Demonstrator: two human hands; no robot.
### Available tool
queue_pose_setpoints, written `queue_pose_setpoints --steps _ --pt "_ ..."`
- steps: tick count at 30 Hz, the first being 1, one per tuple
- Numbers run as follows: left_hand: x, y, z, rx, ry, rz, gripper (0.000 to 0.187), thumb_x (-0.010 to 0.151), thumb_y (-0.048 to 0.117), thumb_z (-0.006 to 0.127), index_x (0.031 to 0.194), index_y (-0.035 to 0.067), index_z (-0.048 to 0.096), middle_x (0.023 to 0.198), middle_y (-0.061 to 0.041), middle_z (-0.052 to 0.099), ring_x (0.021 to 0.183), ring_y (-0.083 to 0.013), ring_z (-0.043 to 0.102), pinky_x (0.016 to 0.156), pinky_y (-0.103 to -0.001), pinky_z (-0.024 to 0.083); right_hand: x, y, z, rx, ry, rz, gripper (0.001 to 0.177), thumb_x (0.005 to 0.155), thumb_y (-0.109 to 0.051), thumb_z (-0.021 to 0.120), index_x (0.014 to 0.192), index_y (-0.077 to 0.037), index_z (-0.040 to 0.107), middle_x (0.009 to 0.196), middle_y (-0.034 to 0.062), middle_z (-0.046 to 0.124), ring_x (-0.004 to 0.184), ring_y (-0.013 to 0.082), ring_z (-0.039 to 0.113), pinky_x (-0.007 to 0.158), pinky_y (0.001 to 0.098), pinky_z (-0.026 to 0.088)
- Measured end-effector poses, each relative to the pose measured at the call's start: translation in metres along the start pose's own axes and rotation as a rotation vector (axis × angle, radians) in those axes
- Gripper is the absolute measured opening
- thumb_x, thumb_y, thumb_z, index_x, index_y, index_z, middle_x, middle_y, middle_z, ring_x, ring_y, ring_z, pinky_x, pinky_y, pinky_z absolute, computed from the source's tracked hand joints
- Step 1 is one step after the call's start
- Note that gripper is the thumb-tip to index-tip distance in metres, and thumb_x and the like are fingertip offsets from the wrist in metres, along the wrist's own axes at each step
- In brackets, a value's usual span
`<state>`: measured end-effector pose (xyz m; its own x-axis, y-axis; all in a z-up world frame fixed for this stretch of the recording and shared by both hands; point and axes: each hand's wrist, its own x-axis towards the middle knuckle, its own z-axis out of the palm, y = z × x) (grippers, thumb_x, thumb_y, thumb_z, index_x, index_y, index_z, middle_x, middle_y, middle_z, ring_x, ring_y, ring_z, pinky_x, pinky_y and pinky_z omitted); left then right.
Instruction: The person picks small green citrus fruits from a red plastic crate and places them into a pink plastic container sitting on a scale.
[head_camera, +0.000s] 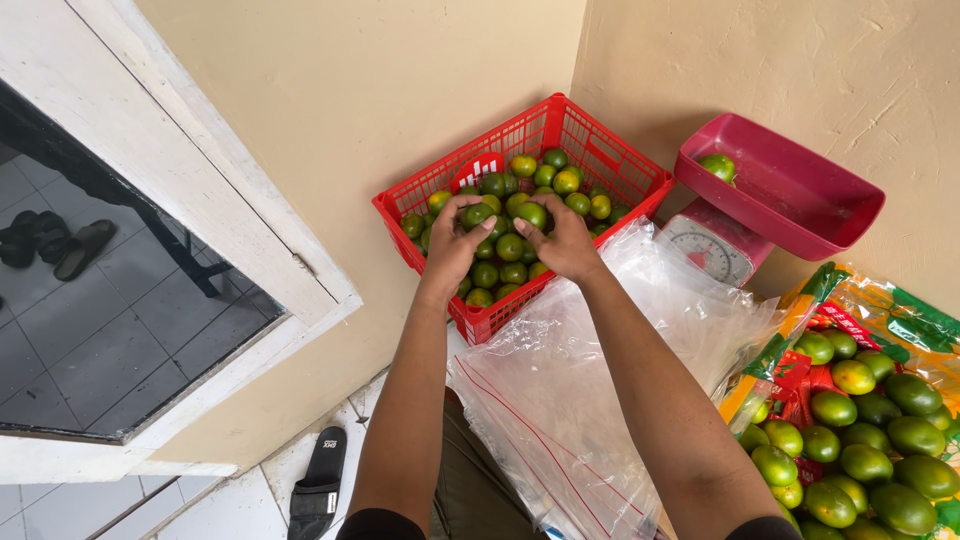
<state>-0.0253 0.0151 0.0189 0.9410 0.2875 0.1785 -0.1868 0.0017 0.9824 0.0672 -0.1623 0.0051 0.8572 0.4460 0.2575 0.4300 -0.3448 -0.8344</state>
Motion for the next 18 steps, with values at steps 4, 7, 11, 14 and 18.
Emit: queue_pose_setpoints --steps 4,7,11,14,18 --pt "0.012 -0.030 -0.012 -0.041 0.003 0.030 0.059 0.093 0.002 0.081 0.145 0.005 0.054 0.124 -0.025 0.064 0.117 -0.0300 0.064 0.101 -0.045 0.056 0.003 -0.001 0.000 0.038 -0.073 0.048 0.040 0.103 -0.033 0.068 0.129 -0.004 0.062 0.108 0.0234 0.070 0.099 0.0400 0.071 0.079 0.0494 0.059" --pt "0.014 -0.034 -0.011 -0.073 0.023 0.026 0.066 0.088 0.003 0.087 0.145 0.002 0.053 0.126 -0.023 0.066 0.118 -0.0299 0.065 0.103 -0.044 0.057 0.007 0.006 -0.002 0.095 -0.079 0.033 0.039 0.100 -0.028 0.073 0.129 -0.003 0.063 0.105 0.0225 0.071 0.087 0.0316 0.073 0.070 0.0424 0.062" --pt "0.004 -0.013 -0.005 -0.020 -0.083 0.004 0.056 0.097 0.003 0.076 0.147 0.005 0.050 0.128 -0.029 0.062 0.122 -0.0419 0.065 0.104 -0.055 0.058 0.001 -0.005 -0.009 0.272 -0.079 -0.017 0.046 0.097 -0.016 0.076 0.132 0.004 0.055 0.106 0.0267 0.066 0.087 0.0311 0.069 0.060 0.0363 0.064" --pt "0.006 -0.018 -0.006 0.007 -0.145 0.003 0.054 0.102 0.006 0.071 0.150 0.006 0.045 0.129 -0.030 0.057 0.119 -0.0452 0.066 0.101 -0.059 0.059 0.006 0.005 -0.011 0.291 -0.075 -0.040 0.040 0.100 -0.017 0.072 0.131 0.003 0.057 0.106 0.0224 0.066 0.088 0.0273 0.069 0.062 0.0343 0.064" --pt "0.013 -0.029 -0.009 0.035 -0.138 0.020 0.058 0.099 0.009 0.076 0.150 0.009 0.049 0.123 -0.021 0.059 0.106 -0.0291 0.070 0.096 -0.045 0.065 0.007 0.006 -0.009 0.204 -0.078 -0.066 0.031 0.104 -0.019 0.066 0.131 -0.004 0.061 0.105 0.0192 0.067 0.089 0.0285 0.069 0.066 0.0407 0.063"
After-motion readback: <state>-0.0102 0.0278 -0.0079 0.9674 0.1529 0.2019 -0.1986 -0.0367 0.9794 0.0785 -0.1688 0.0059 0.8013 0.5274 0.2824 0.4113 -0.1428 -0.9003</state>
